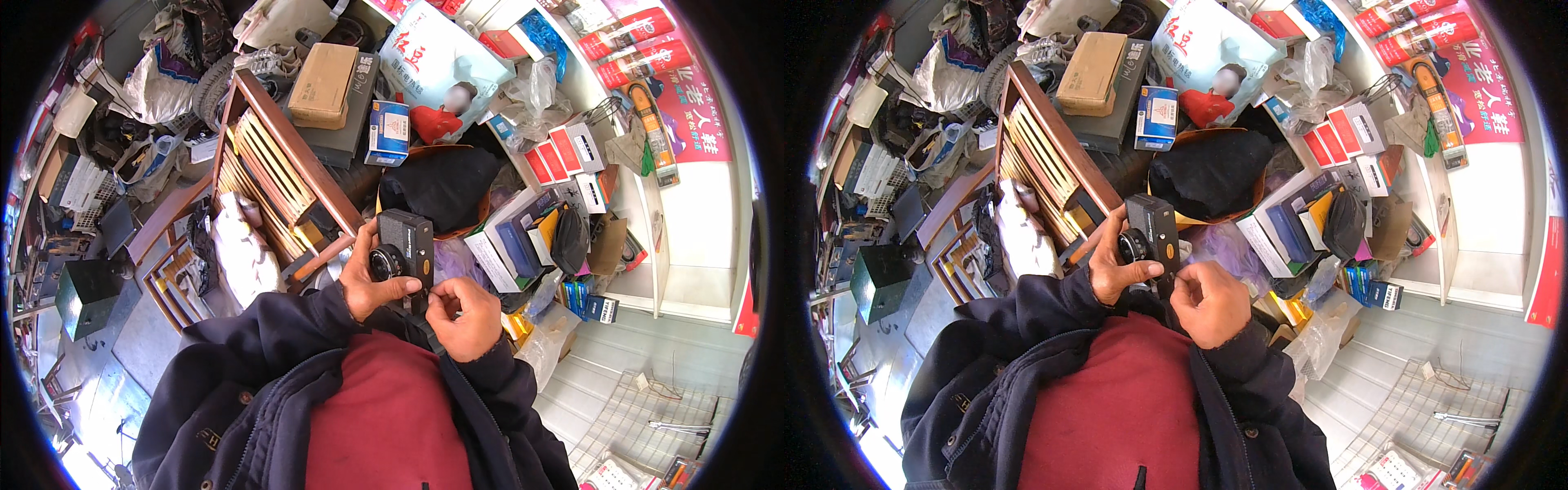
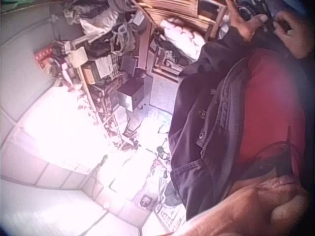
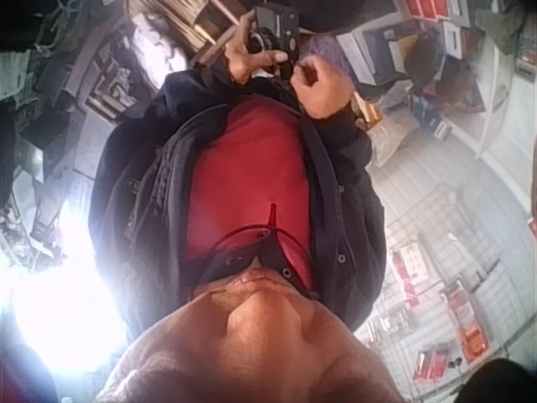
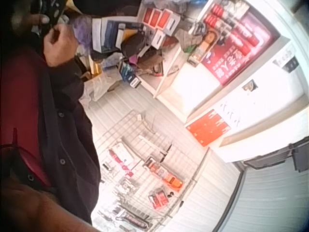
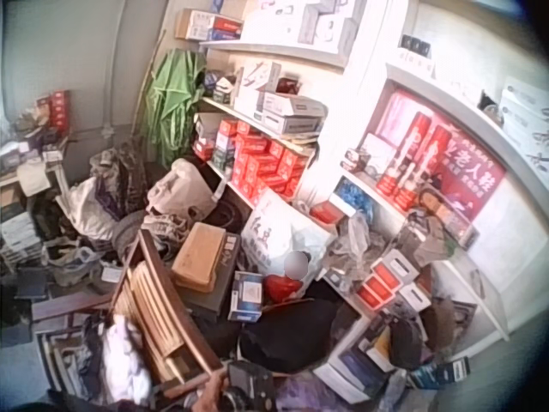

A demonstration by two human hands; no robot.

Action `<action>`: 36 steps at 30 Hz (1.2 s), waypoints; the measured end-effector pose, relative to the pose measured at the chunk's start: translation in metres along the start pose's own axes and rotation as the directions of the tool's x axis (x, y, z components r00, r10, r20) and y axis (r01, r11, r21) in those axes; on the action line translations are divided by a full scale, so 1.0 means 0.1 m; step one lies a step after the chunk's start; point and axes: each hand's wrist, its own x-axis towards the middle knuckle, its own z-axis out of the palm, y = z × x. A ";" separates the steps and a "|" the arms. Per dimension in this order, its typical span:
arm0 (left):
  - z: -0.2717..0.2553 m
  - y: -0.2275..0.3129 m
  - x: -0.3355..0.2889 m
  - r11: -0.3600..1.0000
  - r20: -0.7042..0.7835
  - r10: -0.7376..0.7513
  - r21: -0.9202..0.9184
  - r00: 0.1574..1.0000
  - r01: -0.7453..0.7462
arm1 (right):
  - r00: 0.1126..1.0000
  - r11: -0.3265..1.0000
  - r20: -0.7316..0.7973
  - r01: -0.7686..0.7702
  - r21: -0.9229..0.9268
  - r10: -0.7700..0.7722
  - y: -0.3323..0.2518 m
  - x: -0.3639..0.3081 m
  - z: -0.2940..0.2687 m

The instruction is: The person holds a black compact camera and rotates it to view different sides. They open and close the battery compartment and repeatedly check the lens and body while standing in a cluttered room.

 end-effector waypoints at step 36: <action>-0.04 -0.01 0.02 0.985 -0.024 -0.060 -0.165 0.998 0.055 | 0.977 0.887 -0.057 -0.161 0.432 0.205 -0.06 -0.01 -0.09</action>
